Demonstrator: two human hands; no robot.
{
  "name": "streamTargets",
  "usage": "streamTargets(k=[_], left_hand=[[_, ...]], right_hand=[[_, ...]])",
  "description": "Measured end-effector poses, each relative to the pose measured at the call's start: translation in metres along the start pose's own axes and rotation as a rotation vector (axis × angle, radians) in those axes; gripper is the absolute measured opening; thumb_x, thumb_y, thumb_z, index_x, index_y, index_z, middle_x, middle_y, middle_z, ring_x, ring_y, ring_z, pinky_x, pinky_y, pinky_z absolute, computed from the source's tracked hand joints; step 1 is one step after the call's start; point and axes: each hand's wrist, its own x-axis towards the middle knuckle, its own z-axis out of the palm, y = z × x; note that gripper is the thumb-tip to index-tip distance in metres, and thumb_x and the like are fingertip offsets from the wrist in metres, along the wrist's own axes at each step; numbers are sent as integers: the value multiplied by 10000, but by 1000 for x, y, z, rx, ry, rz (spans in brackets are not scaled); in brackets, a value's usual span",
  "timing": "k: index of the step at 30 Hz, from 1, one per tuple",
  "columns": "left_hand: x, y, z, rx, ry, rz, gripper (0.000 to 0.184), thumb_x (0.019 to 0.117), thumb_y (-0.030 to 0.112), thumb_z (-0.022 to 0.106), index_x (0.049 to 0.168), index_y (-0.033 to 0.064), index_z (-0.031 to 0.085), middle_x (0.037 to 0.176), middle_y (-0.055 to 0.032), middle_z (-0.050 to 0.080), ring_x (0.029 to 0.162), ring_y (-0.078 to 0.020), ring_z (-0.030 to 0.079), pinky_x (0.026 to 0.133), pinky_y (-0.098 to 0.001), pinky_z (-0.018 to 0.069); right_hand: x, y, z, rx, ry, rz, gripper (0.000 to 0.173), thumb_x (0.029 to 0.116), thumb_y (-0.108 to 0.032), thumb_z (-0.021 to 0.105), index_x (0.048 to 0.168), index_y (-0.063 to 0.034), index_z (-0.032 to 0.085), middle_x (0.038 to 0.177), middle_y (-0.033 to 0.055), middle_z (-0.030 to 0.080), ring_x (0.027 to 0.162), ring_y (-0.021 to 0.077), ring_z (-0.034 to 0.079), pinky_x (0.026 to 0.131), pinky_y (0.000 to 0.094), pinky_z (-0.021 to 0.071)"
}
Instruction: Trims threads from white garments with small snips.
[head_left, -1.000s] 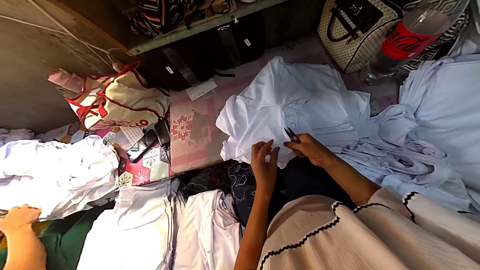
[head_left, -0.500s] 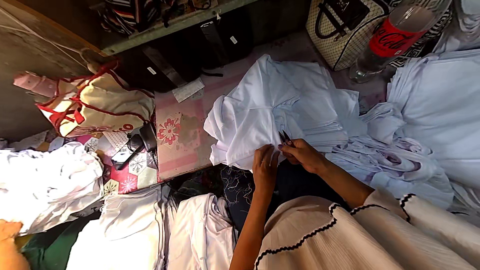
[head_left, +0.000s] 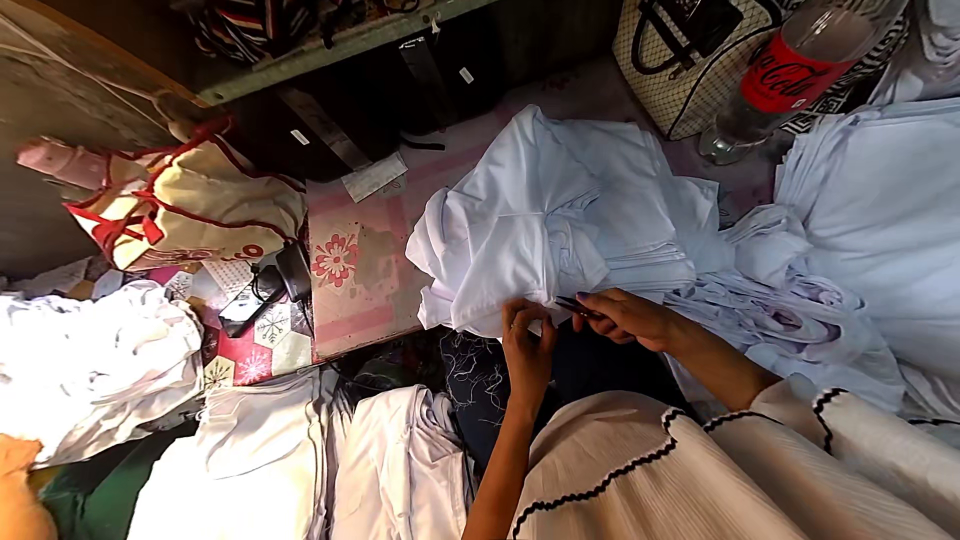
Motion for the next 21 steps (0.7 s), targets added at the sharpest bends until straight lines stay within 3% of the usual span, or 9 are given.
streamTargets(k=[4, 11, 13, 15, 16, 19, 21], left_hand=[[-3, 0, -1, -20, -7, 13, 65, 858, -21, 630, 865, -68, 674, 995, -142, 609, 970, -100, 609, 831, -168, 517], [-12, 4, -7, 68, -34, -18, 48, 850, -4, 652, 821, -39, 668, 961, -126, 603, 904, -88, 597, 766, -151, 500], [-17, 12, -17, 186, -176, -86, 74, 868, 25, 659, 832, -31, 693, 979, -153, 637, 882, -138, 631, 758, -213, 533], [-16, 25, -29, 303, -391, -170, 136, 931, 71, 646, 907, -39, 724, 1068, -193, 682, 964, -250, 688, 838, -362, 579], [-15, 32, -32, 336, -409, -167, 149, 947, 83, 641, 933, -37, 730, 1078, -194, 690, 967, -267, 698, 839, -387, 586], [-4, 44, -19, 384, -172, 7, 142, 939, 53, 652, 978, -39, 753, 1015, -196, 697, 884, -250, 698, 791, -340, 590], [7, 34, -5, 398, -69, 88, 159, 929, 48, 685, 1022, -61, 755, 1033, -229, 685, 918, -280, 699, 820, -342, 592]], right_hand=[[10, -1, 8, 7, -42, 4, 428, 1130, -388, 309, 916, -137, 582, 553, -122, 320, 414, -20, 256, 401, 147, 221], [19, 3, 9, 28, 88, -44, 340, 1125, -295, 390, 942, -101, 602, 572, -120, 356, 439, -20, 279, 425, 151, 229], [16, 3, 7, 27, 121, -63, 354, 1128, -302, 373, 944, -103, 601, 579, -119, 357, 445, -18, 283, 430, 152, 235], [12, 2, 5, -27, 219, -136, 393, 1131, -314, 335, 948, -100, 611, 582, -123, 364, 455, -17, 294, 446, 159, 253], [12, 2, 5, -81, 295, -189, 387, 1126, -302, 354, 980, -78, 634, 603, -114, 389, 474, -15, 323, 463, 162, 285], [22, 7, 6, -261, 404, -284, 279, 1047, -260, 585, 1116, -4, 669, 763, -30, 533, 597, 12, 439, 567, 194, 390], [31, 10, 13, -214, 391, -261, 225, 994, -216, 663, 1057, -1, 651, 750, -22, 536, 568, 15, 438, 529, 194, 377]])
